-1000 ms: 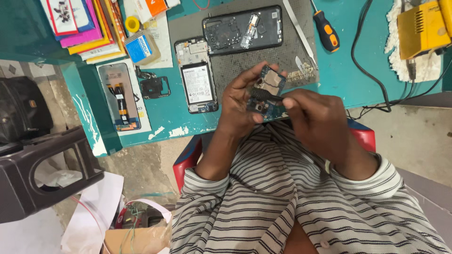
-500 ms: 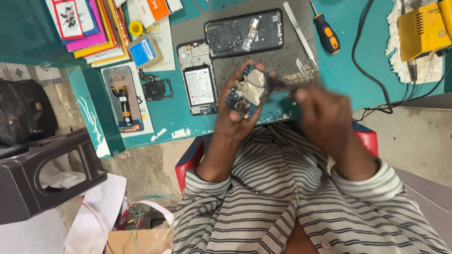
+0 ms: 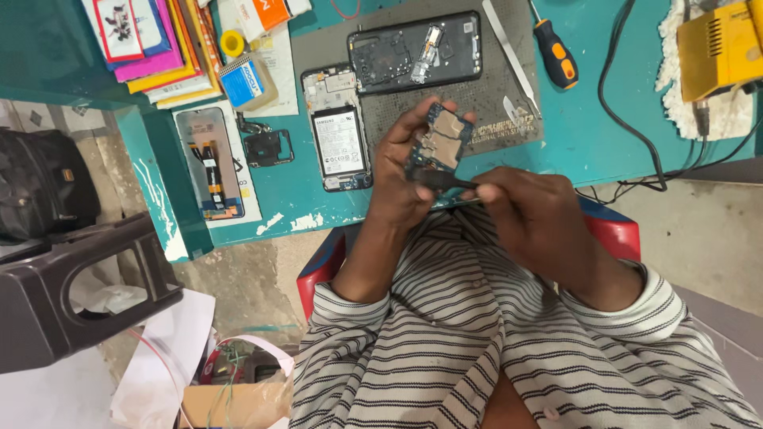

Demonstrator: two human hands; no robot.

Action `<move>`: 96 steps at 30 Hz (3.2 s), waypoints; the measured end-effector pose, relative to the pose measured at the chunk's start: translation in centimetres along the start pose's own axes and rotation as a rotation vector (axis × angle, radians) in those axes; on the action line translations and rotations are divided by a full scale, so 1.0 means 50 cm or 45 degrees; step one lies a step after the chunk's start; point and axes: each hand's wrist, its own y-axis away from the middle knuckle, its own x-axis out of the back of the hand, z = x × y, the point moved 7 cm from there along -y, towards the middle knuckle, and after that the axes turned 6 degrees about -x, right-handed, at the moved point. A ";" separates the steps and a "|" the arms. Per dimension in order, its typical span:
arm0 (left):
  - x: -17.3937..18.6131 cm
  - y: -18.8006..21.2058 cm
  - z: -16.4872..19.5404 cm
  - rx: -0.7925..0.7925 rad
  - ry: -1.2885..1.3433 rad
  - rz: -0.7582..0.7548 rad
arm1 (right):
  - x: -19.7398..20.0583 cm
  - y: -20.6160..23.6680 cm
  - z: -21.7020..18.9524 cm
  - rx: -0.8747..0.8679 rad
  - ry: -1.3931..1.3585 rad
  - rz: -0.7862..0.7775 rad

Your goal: The person holds a disassembled phone motherboard in one hand and pours a liquid cleaning solution from a dark bottle onto it. They then scrub the board with a small brush, pour more solution over it, and continue brushing different areas of the board.

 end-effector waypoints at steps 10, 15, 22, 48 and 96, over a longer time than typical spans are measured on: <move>0.034 0.007 0.025 -0.075 0.029 0.085 | 0.010 0.004 0.010 -0.053 0.267 -0.049; 0.024 0.010 0.010 -0.038 0.084 0.066 | 0.007 -0.025 0.031 -0.010 0.241 0.034; 0.000 0.019 -0.004 0.032 0.145 0.035 | 0.010 -0.017 0.041 0.063 0.336 0.246; -0.021 0.026 -0.010 0.087 -0.001 -0.064 | 0.038 0.019 0.067 0.067 0.405 0.300; -0.160 -0.041 0.026 0.246 0.547 -0.315 | -0.065 -0.036 0.291 0.053 -1.073 0.310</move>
